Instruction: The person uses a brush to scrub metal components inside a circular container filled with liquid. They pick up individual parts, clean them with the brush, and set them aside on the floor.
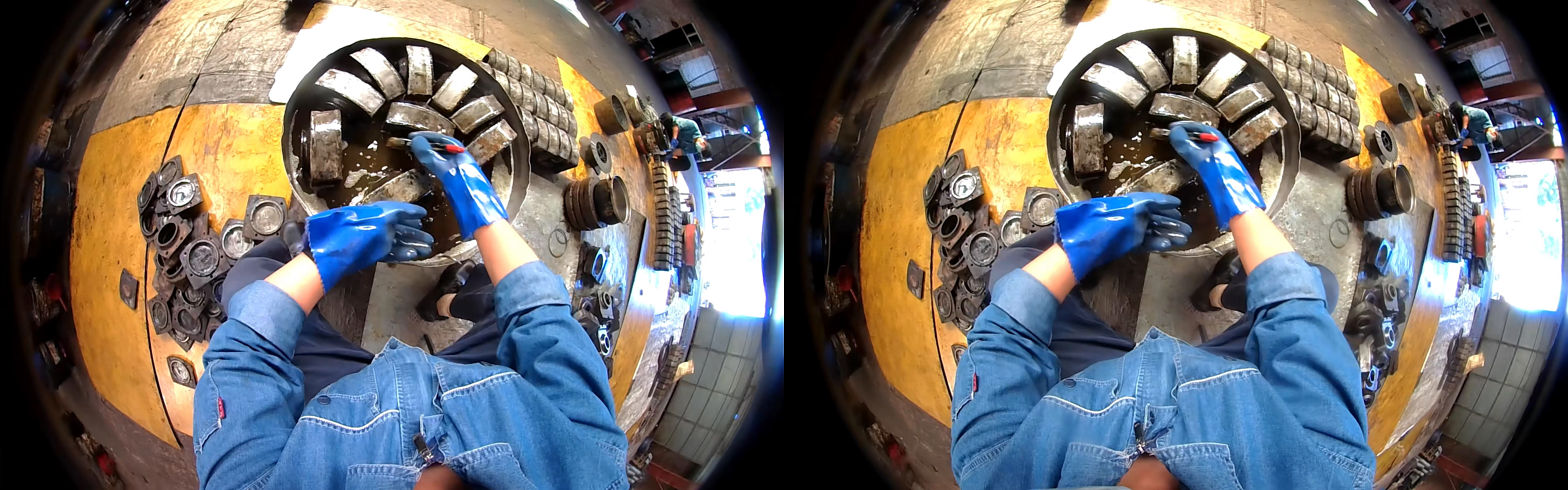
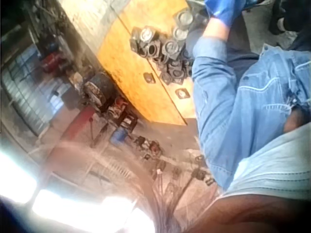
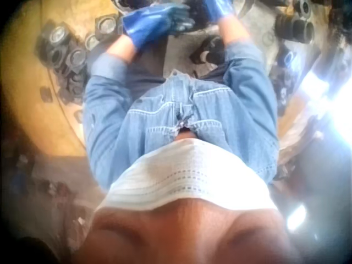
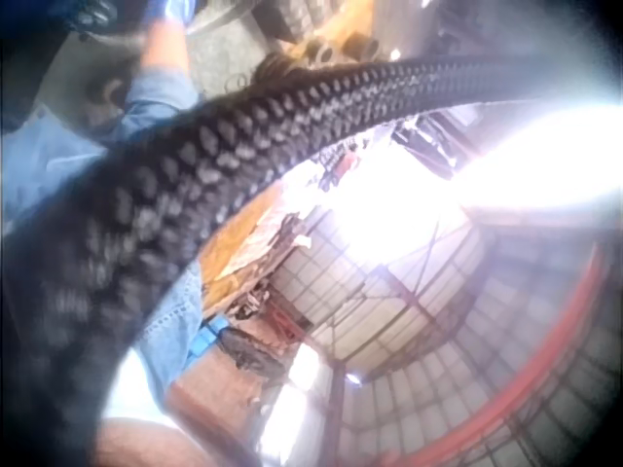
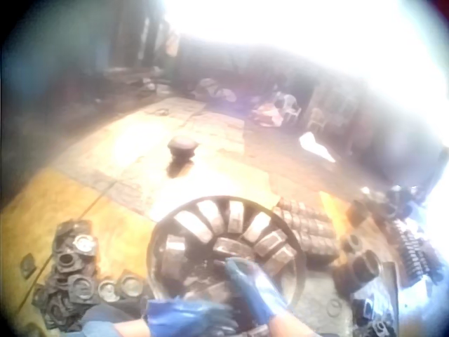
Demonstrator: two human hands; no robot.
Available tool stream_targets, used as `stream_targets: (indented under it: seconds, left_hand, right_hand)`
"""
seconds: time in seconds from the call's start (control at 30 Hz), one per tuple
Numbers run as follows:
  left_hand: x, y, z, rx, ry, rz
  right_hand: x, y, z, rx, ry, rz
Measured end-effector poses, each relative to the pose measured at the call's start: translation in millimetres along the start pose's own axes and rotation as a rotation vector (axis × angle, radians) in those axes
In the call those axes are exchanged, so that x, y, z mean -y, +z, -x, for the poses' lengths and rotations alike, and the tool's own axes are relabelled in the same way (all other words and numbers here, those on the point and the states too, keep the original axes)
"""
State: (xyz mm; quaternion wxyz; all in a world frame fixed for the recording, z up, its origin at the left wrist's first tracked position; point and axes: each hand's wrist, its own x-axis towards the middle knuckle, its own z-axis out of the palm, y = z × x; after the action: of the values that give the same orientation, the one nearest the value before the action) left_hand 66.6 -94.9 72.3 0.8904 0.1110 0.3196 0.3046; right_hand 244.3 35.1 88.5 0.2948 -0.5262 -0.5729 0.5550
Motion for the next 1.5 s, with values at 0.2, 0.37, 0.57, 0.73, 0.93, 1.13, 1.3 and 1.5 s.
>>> stream_targets:
  seconds: [0.2,0.37,0.57,0.73,0.93,1.13,1.3,1.5]
  left_hand:
    - [15.6,3.3,-20.4,0.031,0.045,0.126]
    - [21.1,-3.9,-20.1,0.031,0.117,-0.002]
    - [-2.3,11.6,-9.2,-0.078,0.28,-0.466]
    - [-15.2,18.2,-13.6,-0.336,0.488,-0.701]
    - [-16.0,13.3,-31.3,-0.403,0.513,-0.6]
    - [-28.2,18.0,-30.0,-0.372,0.257,-0.874]
    - [-51.4,32.7,-52.0,-0.424,-0.08,-1.267]
    - [-58.6,51.6,-34.0,-0.533,-0.24,-1.289]
  right_hand:
    - [-57.7,5.3,-62.2,0.252,0.103,0.365]
    - [-37.8,12.6,-16.9,0.061,0.08,0.117]
    - [-15.4,-10.4,61.0,-0.203,0.291,-0.034]
    - [-15.6,5.4,96.3,-0.211,0.404,-0.125]
    - [-27.2,-20.1,85.0,-0.198,0.346,-0.026]
    - [-42.0,-63.2,43.8,-0.148,0.165,-0.269]
    - [-86.4,-84.8,-7.6,-0.114,0.393,-0.389]
    - [-97.7,-71.0,0.8,0.018,0.39,-0.413]
